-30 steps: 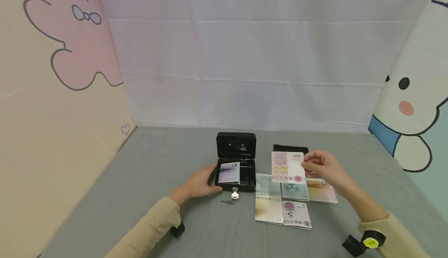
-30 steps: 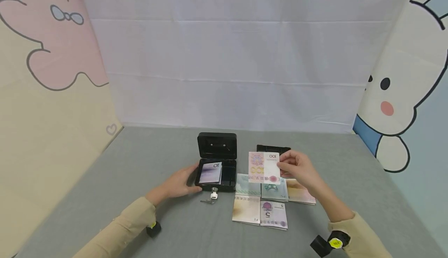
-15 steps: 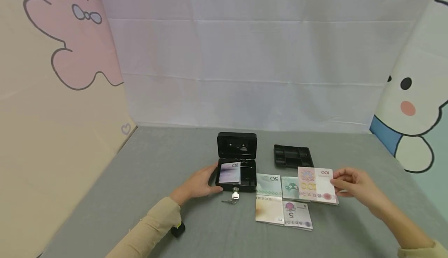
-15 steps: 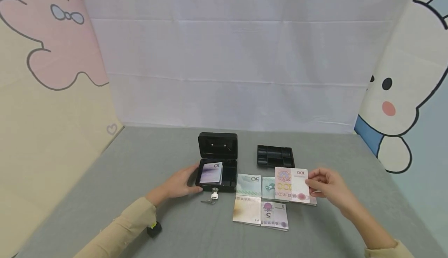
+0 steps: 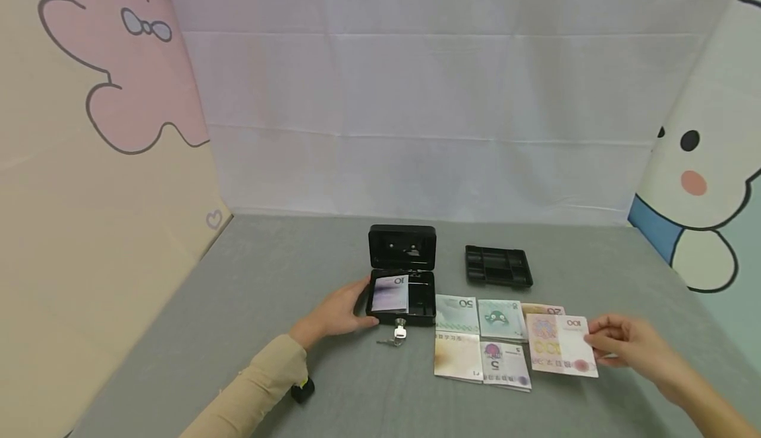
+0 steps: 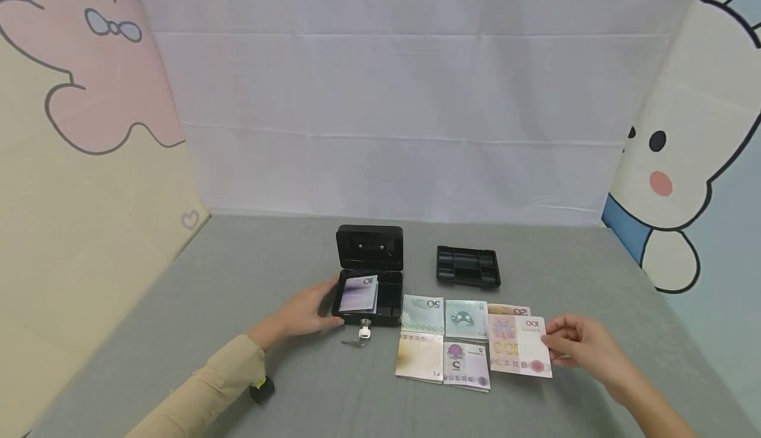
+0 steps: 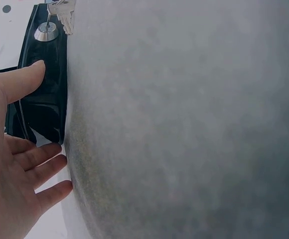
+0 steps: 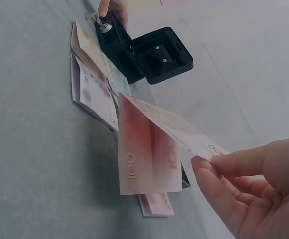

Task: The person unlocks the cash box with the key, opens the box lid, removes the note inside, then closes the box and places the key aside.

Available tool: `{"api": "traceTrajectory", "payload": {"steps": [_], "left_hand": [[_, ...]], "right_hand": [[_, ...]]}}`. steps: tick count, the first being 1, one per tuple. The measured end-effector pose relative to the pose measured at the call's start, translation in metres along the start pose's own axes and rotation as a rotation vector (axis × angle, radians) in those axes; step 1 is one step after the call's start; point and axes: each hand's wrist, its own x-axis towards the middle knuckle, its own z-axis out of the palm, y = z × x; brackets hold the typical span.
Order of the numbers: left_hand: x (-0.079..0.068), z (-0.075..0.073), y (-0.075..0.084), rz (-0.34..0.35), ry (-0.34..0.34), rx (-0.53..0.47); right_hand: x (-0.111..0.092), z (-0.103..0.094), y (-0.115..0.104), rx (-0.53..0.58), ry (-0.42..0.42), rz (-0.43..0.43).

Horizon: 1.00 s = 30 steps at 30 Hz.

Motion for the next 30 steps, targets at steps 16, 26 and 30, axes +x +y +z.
{"api": "traceTrajectory", "payload": {"steps": [16, 26, 30], "left_hand": [[0.001, 0.002, 0.000, -0.016, -0.003, -0.002], [0.000, 0.002, -0.001, -0.017, -0.005, 0.001], [0.000, 0.002, 0.000, -0.025, -0.008, 0.001]], "right_hand": [[0.009, 0.018, 0.033, 0.005, -0.042, 0.096], [0.015, 0.025, 0.041, -0.040, -0.023, 0.113], [0.014, 0.026, 0.040, -0.052, -0.011, 0.121]]}}
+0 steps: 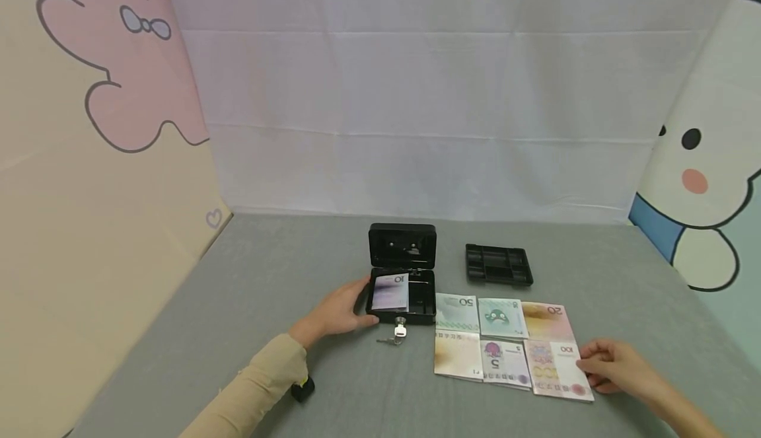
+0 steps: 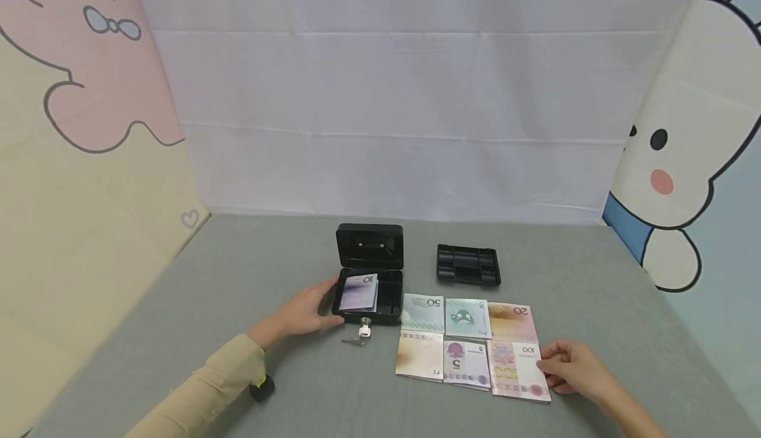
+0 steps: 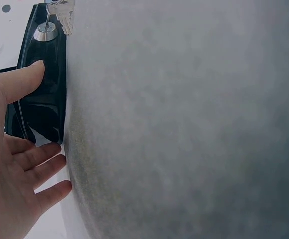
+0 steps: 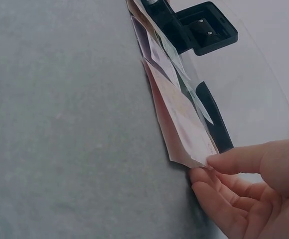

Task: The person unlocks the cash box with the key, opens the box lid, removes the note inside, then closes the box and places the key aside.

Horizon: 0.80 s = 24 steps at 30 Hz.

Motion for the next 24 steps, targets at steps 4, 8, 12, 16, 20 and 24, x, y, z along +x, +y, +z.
{"api": "traceTrajectory", "payload": {"steps": [4, 8, 12, 16, 20, 24], "left_hand": [[-0.001, -0.001, 0.001, -0.008, -0.006, 0.003], [-0.001, -0.001, 0.001, -0.006, -0.006, 0.008], [-0.001, -0.002, 0.001, 0.007, -0.001, 0.006], [0.000, -0.002, 0.002, 0.006, 0.000, 0.002], [0.000, -0.001, 0.001, -0.001, -0.001, 0.010], [0.001, -0.001, 0.000, -0.001, 0.000, 0.015]], "right_hand": [[-0.001, -0.003, -0.004, -0.034, 0.005, -0.007], [-0.001, -0.011, -0.015, -0.082, 0.023, -0.046], [-0.002, -0.016, -0.029, -0.138, 0.063, -0.088], [0.001, -0.012, -0.047, -0.180, 0.088, -0.128], [0.005, -0.004, -0.070, -0.175, 0.064, -0.209], [0.010, 0.005, -0.093, -0.168, 0.034, -0.311]]}}
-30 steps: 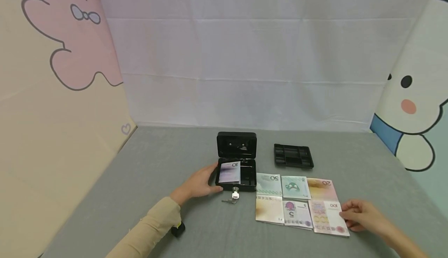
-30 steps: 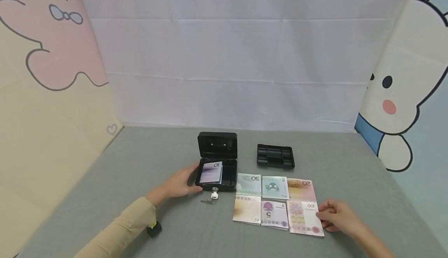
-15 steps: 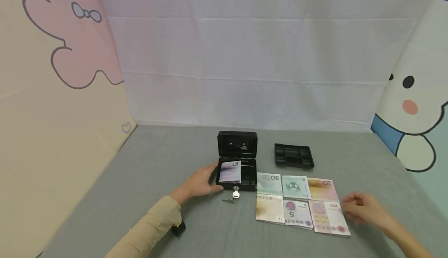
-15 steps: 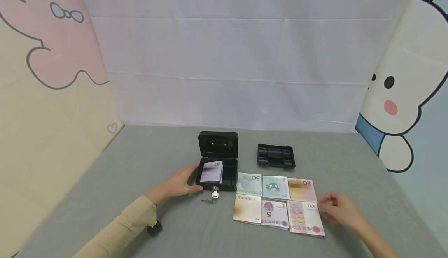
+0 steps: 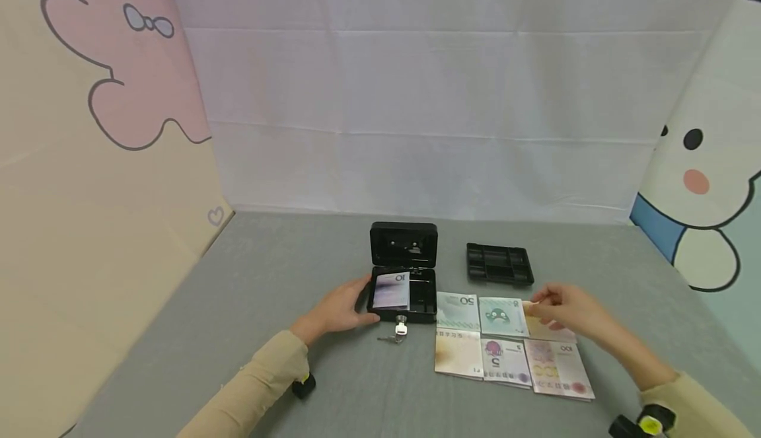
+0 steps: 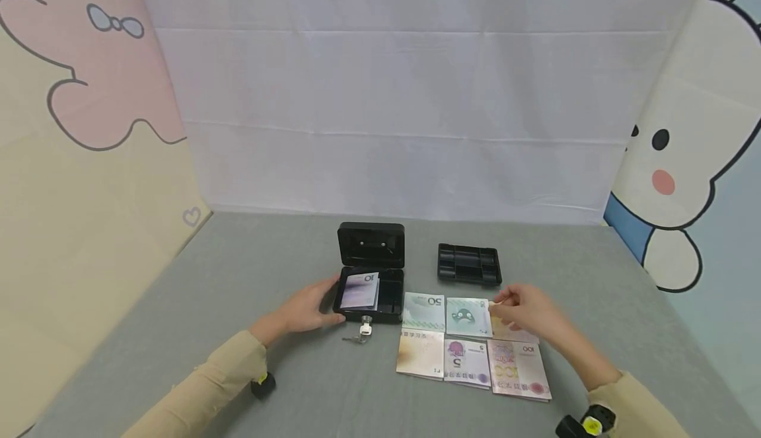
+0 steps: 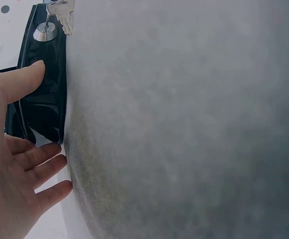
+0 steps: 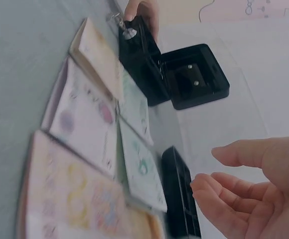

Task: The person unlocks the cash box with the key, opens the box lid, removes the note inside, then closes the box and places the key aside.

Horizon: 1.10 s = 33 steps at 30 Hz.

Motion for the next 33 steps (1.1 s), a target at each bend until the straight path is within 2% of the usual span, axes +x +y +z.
{"api": "traceTrajectory", "payload": {"steps": [12, 26, 33], "left_hand": [[-0.001, 0.000, -0.001, 0.028, 0.005, 0.016], [-0.001, -0.001, 0.000, 0.017, -0.002, 0.009], [-0.001, -0.001, 0.000, 0.009, -0.005, 0.008]], "right_hand": [[0.036, 0.028, -0.048, 0.113, -0.096, -0.179], [0.072, 0.073, -0.079, 0.155, -0.111, -0.199], [0.085, 0.092, -0.084, 0.239, -0.139, -0.193]]}}
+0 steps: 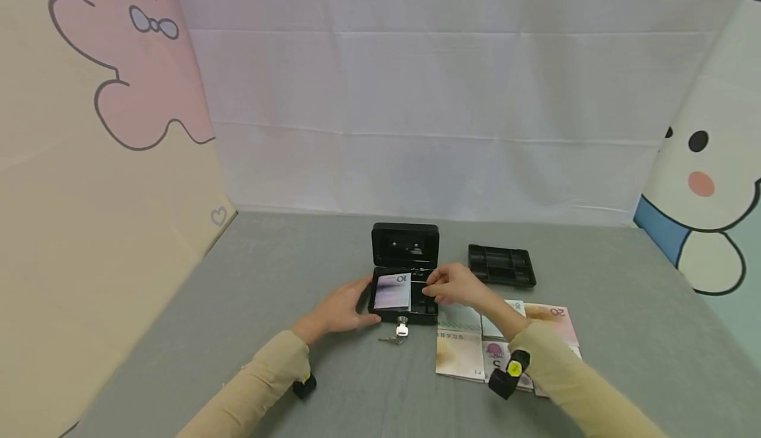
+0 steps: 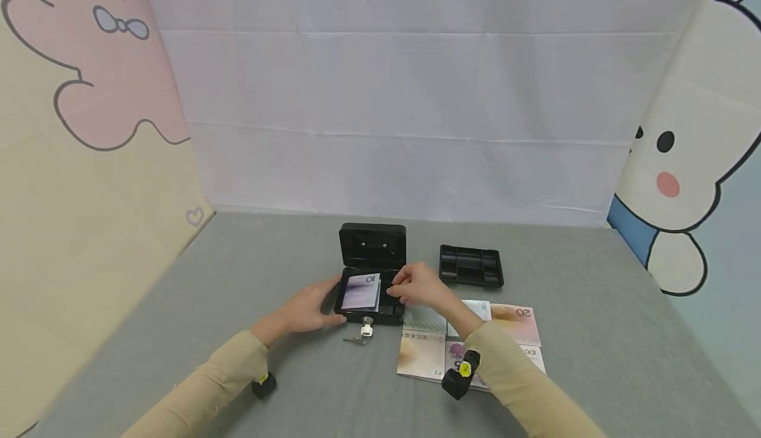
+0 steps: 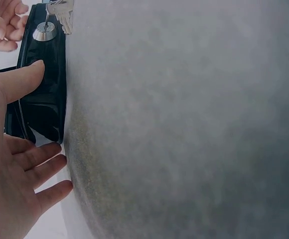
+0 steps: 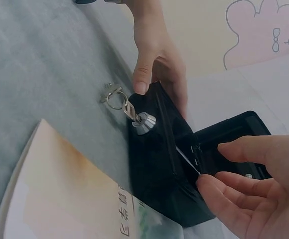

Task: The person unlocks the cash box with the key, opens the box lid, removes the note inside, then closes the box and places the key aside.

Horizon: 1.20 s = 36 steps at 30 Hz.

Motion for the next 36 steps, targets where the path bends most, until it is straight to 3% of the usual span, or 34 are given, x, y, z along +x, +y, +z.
{"api": "traceTrajectory", "payload": {"steps": [12, 24, 36], "left_hand": [[0.002, 0.001, -0.002, 0.016, 0.020, -0.011], [0.001, 0.001, -0.001, 0.005, 0.012, -0.012], [0.001, 0.001, -0.002, 0.006, 0.011, -0.013]], "right_hand": [[0.016, 0.024, -0.001, -0.057, 0.031, -0.025], [0.020, 0.042, -0.010, -0.125, 0.146, 0.060], [0.029, 0.054, -0.004, 0.024, 0.209, 0.072]]}}
